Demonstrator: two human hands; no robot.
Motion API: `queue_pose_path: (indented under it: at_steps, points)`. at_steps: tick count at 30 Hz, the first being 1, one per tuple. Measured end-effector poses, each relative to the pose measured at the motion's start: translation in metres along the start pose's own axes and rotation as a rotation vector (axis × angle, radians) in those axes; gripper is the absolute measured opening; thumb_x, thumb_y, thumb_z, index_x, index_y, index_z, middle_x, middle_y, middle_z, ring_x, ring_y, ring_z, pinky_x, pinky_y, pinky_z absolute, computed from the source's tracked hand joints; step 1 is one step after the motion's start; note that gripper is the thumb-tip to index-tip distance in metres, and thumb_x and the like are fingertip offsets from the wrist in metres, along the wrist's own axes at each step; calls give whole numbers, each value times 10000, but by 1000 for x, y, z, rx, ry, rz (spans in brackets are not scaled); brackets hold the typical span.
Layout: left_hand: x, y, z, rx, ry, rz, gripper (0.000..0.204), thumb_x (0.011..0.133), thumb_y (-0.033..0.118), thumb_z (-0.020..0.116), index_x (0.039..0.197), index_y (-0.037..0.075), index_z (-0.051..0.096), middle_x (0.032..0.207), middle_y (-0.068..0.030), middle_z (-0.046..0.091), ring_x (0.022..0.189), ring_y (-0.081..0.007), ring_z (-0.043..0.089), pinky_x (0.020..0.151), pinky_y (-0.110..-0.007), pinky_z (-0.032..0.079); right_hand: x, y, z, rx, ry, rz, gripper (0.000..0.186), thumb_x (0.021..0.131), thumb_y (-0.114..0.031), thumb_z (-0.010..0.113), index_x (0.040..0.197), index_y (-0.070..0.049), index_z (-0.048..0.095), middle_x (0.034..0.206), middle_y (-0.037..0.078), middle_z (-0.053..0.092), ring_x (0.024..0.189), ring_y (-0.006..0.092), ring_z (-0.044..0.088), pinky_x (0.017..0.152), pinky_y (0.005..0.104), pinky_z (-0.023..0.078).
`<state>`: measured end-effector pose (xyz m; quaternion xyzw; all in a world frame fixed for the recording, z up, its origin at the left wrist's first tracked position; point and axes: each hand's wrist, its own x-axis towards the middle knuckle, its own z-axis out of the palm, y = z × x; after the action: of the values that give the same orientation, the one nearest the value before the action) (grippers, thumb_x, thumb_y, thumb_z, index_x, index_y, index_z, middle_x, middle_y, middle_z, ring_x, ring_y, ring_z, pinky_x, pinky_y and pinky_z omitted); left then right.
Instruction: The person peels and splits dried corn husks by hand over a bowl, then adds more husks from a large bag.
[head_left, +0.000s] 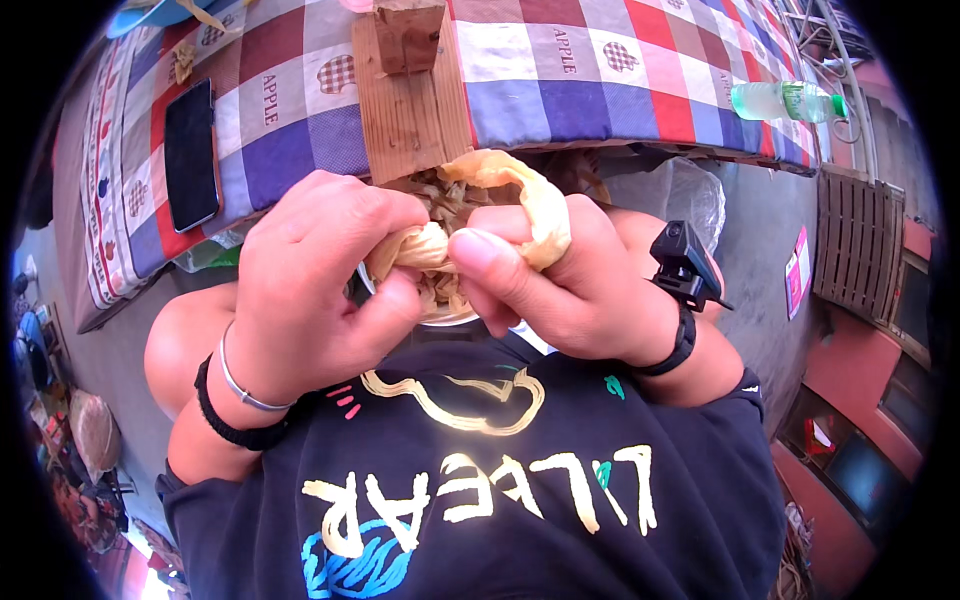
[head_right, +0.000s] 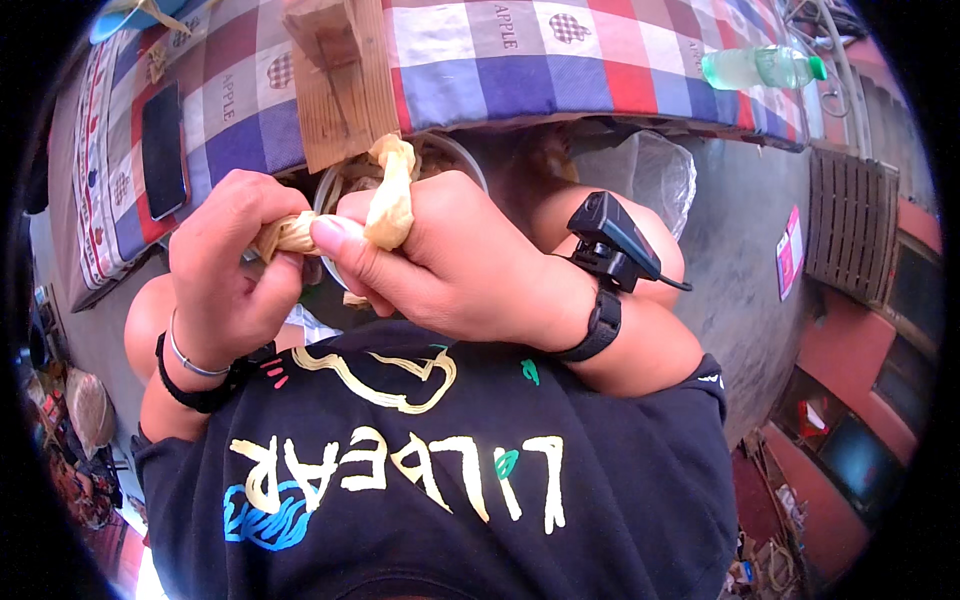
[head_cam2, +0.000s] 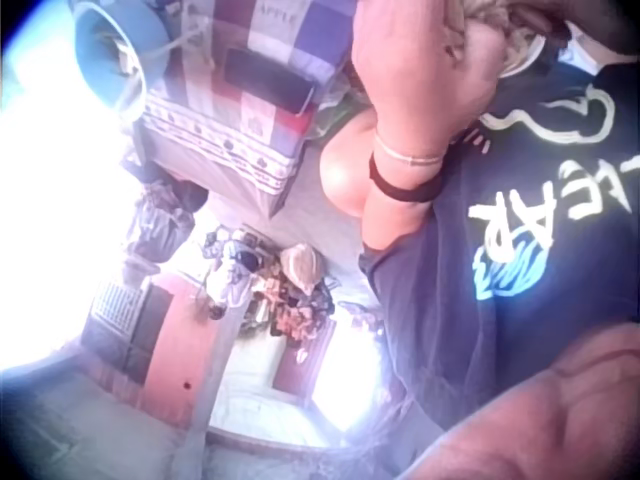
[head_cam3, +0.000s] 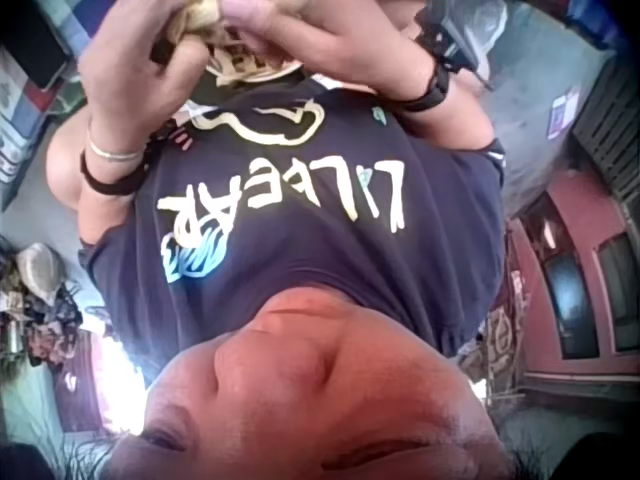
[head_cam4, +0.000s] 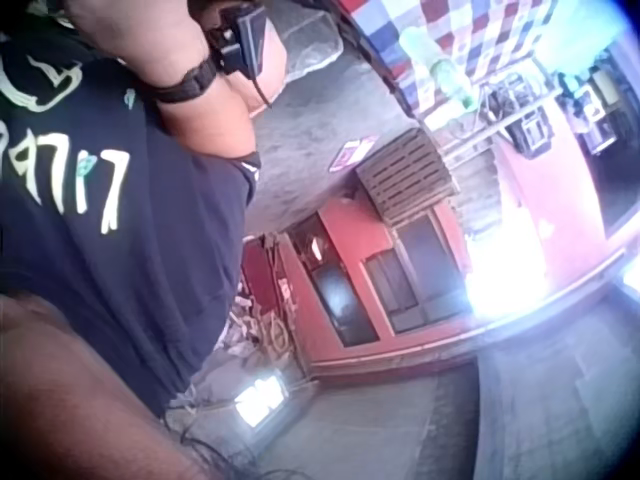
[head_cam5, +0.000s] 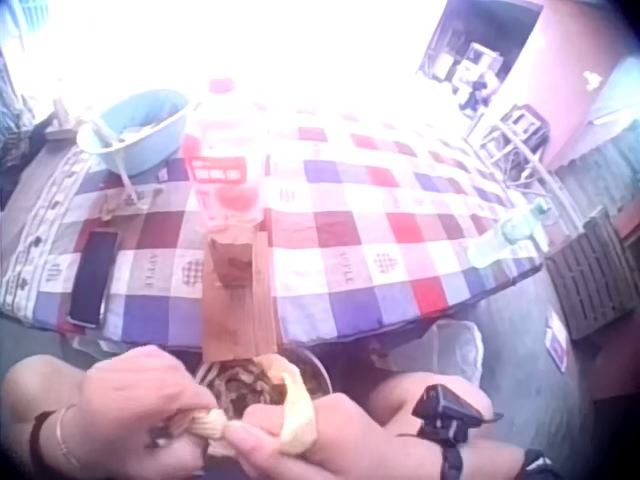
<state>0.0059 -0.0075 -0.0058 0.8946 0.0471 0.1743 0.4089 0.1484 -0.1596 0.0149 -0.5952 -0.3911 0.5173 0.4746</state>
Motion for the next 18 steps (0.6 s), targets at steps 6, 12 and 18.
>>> queue_pose_path:
  at_steps: [6, 12, 18]
  points:
    - [-3, 1, -1, -354, -98, -141, 321, 697, -42, 523, 1013, -3, 570, 910, -138, 608, 772, -269, 612, 718, -323, 490, 2, 5, 2, 26, -20, -28, 331, 990, -228, 492, 729, -36, 558, 527, 2, 515, 468, 85, 471, 467, 254, 382]
    - [-3, -1, -6, -592, -176, -155, 178, 829, -3, 591, 1006, -3, 571, 875, -72, 589, 774, -139, 589, 679, -242, 448, 3, 5, -3, -60, -70, -69, 340, 990, -238, 501, 720, -36, 552, 565, 3, 517, 504, 67, 458, 474, 237, 366]
    - [-15, -6, -19, -791, -17, -294, 125, 825, -46, 611, 919, 8, 548, 811, -45, 553, 670, -55, 487, 582, -183, 357, -1, 7, -2, 327, 60, -4, 372, 1002, -220, 473, 675, -50, 518, 564, -26, 470, 496, 42, 407, 464, 214, 328]
